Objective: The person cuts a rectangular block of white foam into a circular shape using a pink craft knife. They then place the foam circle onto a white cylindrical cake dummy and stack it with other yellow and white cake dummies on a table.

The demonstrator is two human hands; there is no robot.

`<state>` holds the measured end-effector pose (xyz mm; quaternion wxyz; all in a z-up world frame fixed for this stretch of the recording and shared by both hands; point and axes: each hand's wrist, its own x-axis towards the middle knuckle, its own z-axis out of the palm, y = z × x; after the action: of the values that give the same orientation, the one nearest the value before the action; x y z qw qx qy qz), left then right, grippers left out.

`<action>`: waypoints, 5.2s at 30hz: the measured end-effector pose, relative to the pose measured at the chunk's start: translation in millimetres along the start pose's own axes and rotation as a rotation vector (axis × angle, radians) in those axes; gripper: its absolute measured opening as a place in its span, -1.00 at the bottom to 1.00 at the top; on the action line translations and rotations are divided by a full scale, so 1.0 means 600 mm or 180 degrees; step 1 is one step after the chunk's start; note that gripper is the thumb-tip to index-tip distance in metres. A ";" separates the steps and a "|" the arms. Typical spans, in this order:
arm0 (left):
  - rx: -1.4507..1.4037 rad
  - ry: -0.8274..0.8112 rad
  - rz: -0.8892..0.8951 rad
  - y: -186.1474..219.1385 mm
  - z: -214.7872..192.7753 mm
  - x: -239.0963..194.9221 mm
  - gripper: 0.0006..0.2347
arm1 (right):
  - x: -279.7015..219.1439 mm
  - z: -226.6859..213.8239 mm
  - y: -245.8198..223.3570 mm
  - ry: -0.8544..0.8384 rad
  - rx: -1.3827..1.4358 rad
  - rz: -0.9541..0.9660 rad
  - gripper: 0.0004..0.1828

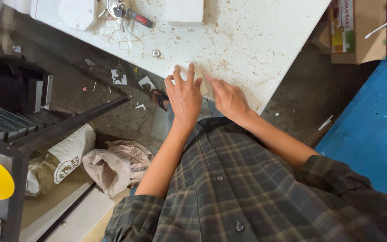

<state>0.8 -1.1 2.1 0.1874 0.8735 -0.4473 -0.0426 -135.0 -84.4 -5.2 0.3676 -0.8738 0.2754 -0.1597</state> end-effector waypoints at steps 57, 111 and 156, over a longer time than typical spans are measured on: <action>-0.0088 -0.0172 0.0140 -0.020 -0.029 -0.007 -0.55 | 0.019 -0.026 0.006 -0.0224 -0.0125 -0.0194 -0.86; 0.0203 -0.0196 0.0204 -0.007 -0.027 -0.012 -0.56 | 0.047 -0.053 0.038 -0.0337 -0.0086 -0.0428 -0.81; 0.0012 -0.0440 -0.0125 0.009 -0.038 -0.001 -0.55 | -0.019 -0.056 0.067 -0.0246 0.0022 -0.0109 -0.83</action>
<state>1.8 3.2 25.3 0.1536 0.8774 -0.4420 -0.1057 -174.7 -119.7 -12.5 0.3781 -0.8826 0.2455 -0.1331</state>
